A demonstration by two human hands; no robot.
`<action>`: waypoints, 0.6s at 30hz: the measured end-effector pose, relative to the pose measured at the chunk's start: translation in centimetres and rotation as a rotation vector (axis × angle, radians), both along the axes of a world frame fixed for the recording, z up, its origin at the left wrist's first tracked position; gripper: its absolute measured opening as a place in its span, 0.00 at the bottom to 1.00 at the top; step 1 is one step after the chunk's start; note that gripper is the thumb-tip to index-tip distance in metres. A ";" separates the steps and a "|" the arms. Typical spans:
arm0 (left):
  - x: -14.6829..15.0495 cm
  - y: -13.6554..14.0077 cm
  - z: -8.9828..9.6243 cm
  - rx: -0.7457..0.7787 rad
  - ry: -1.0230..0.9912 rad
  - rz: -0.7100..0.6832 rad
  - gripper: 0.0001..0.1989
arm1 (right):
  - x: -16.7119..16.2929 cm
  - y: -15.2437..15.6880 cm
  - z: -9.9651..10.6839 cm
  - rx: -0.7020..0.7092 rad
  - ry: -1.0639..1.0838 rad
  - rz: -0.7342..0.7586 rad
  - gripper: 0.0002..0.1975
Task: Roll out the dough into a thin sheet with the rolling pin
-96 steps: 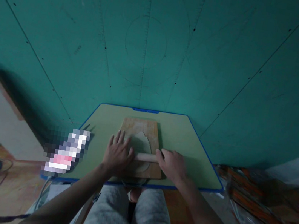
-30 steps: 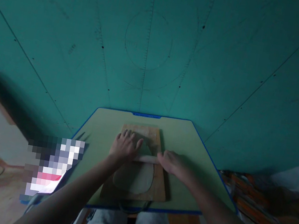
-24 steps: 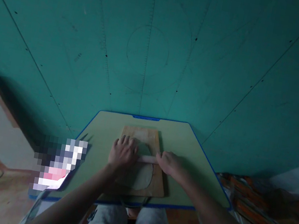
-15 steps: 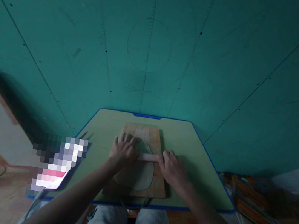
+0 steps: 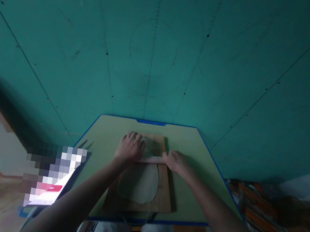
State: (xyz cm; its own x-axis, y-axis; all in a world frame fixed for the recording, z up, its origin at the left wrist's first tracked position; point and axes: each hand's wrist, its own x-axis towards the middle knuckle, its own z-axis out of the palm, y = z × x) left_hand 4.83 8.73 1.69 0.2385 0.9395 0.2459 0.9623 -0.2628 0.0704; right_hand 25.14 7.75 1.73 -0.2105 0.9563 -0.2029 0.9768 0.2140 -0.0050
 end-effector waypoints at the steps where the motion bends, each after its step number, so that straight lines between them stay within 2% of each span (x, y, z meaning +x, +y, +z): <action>1: -0.1 -0.4 -0.1 0.000 -0.008 -0.004 0.17 | -0.1 -0.3 0.1 0.020 0.004 -0.014 0.17; 6: -1.0 -4.1 -1.0 0.016 0.035 -0.024 0.14 | -0.2 -3.2 0.5 0.131 0.043 -0.079 0.25; 11: -2.0 -7.4 -1.7 0.015 0.040 -0.104 0.11 | 0.1 -6.8 0.4 0.189 0.083 -0.015 0.19; 15: -2.7 -8.5 -1.7 -0.016 -0.065 -0.179 0.11 | 0.6 -9.1 -0.1 0.241 0.066 0.098 0.21; 18: -3.6 -8.8 -1.5 0.060 -0.207 -0.201 0.16 | 2.2 -9.7 -0.9 0.185 0.086 0.104 0.24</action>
State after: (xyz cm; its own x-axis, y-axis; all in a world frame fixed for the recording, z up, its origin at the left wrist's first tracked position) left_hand 1.20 -0.03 0.21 0.3573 0.8610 0.3619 0.8575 -0.4560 0.2384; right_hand 27.32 -1.97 0.88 -0.3188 0.9478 -0.0030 0.9472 0.3185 -0.0383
